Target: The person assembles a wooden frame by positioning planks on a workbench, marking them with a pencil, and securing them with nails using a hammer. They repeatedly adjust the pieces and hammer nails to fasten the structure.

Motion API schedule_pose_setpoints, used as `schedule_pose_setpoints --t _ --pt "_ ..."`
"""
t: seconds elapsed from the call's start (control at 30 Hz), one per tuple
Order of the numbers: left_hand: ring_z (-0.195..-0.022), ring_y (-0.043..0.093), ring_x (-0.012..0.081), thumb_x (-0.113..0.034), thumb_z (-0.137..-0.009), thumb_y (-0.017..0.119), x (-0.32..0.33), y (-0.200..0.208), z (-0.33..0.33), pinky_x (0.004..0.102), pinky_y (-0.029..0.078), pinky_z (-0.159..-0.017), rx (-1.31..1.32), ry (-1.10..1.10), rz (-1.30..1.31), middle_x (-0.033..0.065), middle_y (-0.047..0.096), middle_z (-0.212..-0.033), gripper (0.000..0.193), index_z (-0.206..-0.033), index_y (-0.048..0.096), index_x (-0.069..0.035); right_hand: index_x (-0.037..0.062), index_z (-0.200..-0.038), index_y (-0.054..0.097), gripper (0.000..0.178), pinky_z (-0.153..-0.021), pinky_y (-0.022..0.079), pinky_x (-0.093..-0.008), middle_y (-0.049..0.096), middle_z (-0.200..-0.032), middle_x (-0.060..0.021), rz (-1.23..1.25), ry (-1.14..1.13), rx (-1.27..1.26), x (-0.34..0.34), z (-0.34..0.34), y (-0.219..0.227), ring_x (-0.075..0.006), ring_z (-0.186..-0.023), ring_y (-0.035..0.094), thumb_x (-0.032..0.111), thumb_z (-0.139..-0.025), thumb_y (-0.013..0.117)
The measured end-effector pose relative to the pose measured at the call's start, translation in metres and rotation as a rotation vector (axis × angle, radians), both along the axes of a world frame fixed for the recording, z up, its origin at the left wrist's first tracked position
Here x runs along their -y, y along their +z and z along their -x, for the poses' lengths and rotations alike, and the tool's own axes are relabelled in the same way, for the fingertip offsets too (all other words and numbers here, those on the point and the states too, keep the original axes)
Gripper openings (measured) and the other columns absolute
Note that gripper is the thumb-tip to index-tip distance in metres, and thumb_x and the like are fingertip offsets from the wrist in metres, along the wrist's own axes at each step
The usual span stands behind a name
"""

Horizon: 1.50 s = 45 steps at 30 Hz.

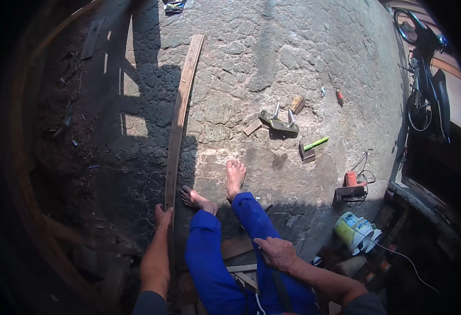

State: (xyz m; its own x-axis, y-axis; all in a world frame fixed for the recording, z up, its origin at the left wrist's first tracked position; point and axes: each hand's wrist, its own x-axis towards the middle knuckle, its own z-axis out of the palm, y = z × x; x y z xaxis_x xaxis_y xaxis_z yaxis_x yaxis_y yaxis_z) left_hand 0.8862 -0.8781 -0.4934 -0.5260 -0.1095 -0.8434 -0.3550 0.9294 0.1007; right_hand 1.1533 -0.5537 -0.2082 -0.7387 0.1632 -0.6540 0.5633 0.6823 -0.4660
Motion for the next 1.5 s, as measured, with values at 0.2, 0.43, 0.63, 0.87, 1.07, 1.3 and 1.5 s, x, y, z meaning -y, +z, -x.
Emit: schedule_pose_setpoints --t 0.2,0.43,0.63,0.87,1.07,1.3,1.5 --pt "-0.142 0.045 0.0393 -0.035 -0.075 0.087 0.001 -0.096 0.001 0.0471 0.040 -0.115 -0.055 -0.290 0.158 0.0230 0.044 -0.155 0.103 -0.156 0.031 -0.003 0.0141 -0.125 0.066 0.036 -0.060 0.052 -0.0382 0.060 -0.077 -0.0075 -0.028 -0.181 -0.122 -0.023 0.019 -0.030 -0.0247 -0.067 0.065 0.016 -0.089 0.069" --pt "-0.143 0.042 0.0416 -0.032 -0.076 0.087 -0.002 -0.145 -0.005 0.0457 0.037 -0.118 -0.093 -0.464 0.058 0.0279 0.041 -0.155 0.109 -0.158 0.023 0.000 0.0088 -0.129 0.056 0.030 -0.073 0.050 -0.0550 0.067 -0.089 -0.0264 -0.325 -0.830 0.178 -0.134 -0.104 -0.314 -0.0489 -0.086 0.066 0.023 -0.103 0.051" --pt "-0.140 0.044 0.0455 -0.017 -0.077 0.077 0.017 -0.141 -0.001 0.0460 0.037 -0.117 -0.067 -0.485 -0.024 0.0335 0.042 -0.152 0.104 -0.160 0.017 0.002 0.0131 -0.133 0.057 0.045 -0.088 0.050 -0.0555 0.066 -0.109 -0.0271 -0.642 -0.994 0.125 -0.203 -0.185 -0.484 -0.0473 -0.105 0.064 0.008 -0.088 0.057" --pt "-0.121 0.062 0.0442 -0.020 -0.077 0.077 -0.008 -0.079 0.011 0.0434 0.051 -0.099 0.095 -0.402 -0.210 0.0311 0.059 -0.135 0.109 -0.163 0.013 -0.001 0.0189 -0.126 0.067 0.042 -0.089 0.052 -0.0486 0.073 -0.108 -0.0187 -0.544 -1.016 0.408 -0.303 -0.158 -0.502 -0.0391 -0.106 0.068 0.009 -0.086 0.059" --pt "-0.112 0.069 0.0279 -0.021 -0.080 0.074 -0.053 -0.033 0.033 0.0396 0.054 -0.094 0.330 -0.314 -0.347 0.0165 0.070 -0.127 0.099 -0.163 0.022 -0.005 0.0112 -0.127 0.067 0.051 -0.092 0.053 -0.0381 0.074 -0.109 -0.0123 0.113 -1.291 -0.165 -0.230 -0.110 -0.510 -0.0272 -0.103 0.070 -0.004 -0.081 0.051" --pt "-0.087 0.061 0.0110 -0.089 -0.082 0.053 -0.057 -0.011 0.046 0.0300 0.050 -0.077 0.395 0.152 -0.806 0.0115 0.074 -0.113 0.111 -0.145 0.052 0.003 0.0136 -0.111 0.063 0.042 -0.090 0.050 -0.0490 0.057 -0.117 -0.0092 -0.685 -0.493 0.138 -0.221 -0.012 -0.474 -0.0326 -0.115 0.056 0.001 -0.072 0.071" --pt "-0.082 0.066 0.0182 -0.086 -0.084 0.051 -0.056 0.047 0.052 0.0320 0.053 -0.074 0.440 0.223 -0.899 0.0189 0.074 -0.106 0.109 -0.136 0.054 0.009 0.0109 -0.099 0.063 0.038 -0.114 0.035 -0.0487 0.057 -0.108 -0.0090 -0.635 -0.123 0.075 -0.207 0.010 -0.421 -0.0291 -0.117 0.056 0.019 -0.065 0.078"
